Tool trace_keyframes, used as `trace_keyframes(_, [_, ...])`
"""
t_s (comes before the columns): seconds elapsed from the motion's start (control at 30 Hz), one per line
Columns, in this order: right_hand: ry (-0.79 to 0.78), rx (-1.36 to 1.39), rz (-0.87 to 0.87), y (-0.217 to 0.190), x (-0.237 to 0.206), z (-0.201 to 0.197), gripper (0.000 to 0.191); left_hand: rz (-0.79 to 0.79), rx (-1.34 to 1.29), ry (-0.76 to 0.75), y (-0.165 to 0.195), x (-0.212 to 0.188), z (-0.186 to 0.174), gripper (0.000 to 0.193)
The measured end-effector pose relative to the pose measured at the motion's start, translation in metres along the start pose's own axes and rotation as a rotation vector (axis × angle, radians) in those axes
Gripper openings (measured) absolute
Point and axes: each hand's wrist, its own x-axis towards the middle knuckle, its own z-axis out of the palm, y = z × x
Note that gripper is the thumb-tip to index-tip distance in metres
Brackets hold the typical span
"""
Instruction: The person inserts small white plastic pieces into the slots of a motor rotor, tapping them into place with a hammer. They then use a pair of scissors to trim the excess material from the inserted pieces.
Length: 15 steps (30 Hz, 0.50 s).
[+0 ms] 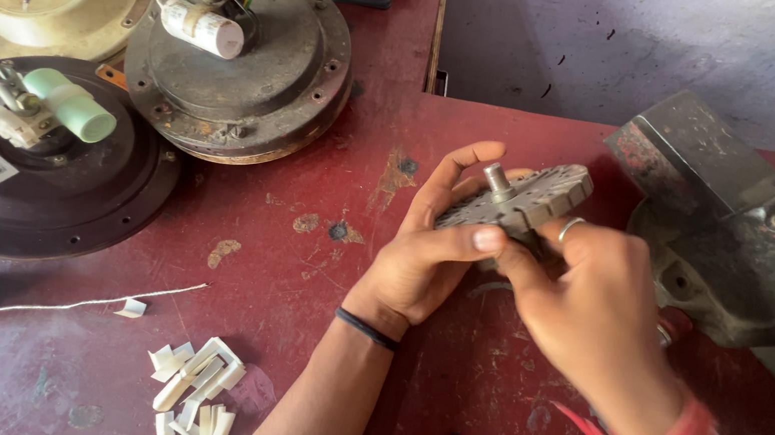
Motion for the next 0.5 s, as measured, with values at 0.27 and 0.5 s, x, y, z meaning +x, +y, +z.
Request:
trace_keyframes(0.27, [-0.528,1.397,0.277,-0.017,0.007,-0.019,0.025,-0.058,-0.433,-0.116,-0.002,0.001,0.0,0.09])
trace_keyframes(0.5, [-0.086,-0.168,-0.028,-0.024,-0.014,-0.032,0.027,-0.018,-0.116,0.03,-0.008,0.002,0.004,0.091])
